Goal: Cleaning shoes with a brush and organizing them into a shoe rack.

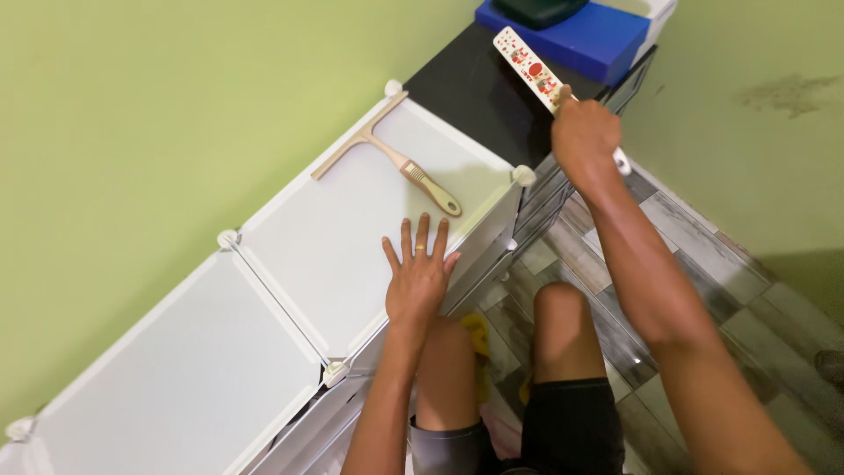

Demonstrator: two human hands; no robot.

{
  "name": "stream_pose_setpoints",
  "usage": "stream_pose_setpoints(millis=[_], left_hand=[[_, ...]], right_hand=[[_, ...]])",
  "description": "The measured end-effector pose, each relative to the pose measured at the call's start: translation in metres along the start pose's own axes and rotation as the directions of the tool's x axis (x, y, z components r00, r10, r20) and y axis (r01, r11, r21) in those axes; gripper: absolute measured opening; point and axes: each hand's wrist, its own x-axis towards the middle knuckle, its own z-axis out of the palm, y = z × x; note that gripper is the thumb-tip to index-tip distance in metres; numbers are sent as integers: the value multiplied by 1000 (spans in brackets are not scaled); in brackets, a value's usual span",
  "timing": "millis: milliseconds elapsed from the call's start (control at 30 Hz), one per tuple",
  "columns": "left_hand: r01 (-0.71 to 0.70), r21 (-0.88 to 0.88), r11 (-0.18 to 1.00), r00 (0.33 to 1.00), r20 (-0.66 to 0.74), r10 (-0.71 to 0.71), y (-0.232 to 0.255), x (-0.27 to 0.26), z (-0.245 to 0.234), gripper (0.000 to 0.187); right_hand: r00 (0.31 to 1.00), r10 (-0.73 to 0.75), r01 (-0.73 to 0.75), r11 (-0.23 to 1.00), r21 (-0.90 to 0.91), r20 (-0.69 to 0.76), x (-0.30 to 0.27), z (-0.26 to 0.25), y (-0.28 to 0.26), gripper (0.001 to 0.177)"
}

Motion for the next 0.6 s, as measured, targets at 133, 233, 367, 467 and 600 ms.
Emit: stream_pose_setpoints(millis=[133, 233, 367, 467, 600], left_hand=[[2, 0, 1000, 1000, 0, -2, -2, -4, 7, 61], [-2, -19, 1000, 1000, -22, 2, -4, -2, 12, 62], [-5, -29, 1000, 999, 54, 6, -3, 5, -4, 63], [12, -70, 997, 998, 62, -8, -3, 2, 3, 62], [6, -55, 998, 997, 83, -2, -3, 0, 2, 62]], right_hand=[[999, 22, -17, 990, 141, -39, -54, -20, -28, 48], [997, 62, -51, 978, 204, -47, -71, -19, -28, 51], [976, 216, -214, 946, 245, 18, -80, -21, -13, 51], [977, 75, -41, 985, 169, -198, -104, 30, 44, 42], [953, 80, 38, 925, 379, -291, -142, 45, 26, 36]])
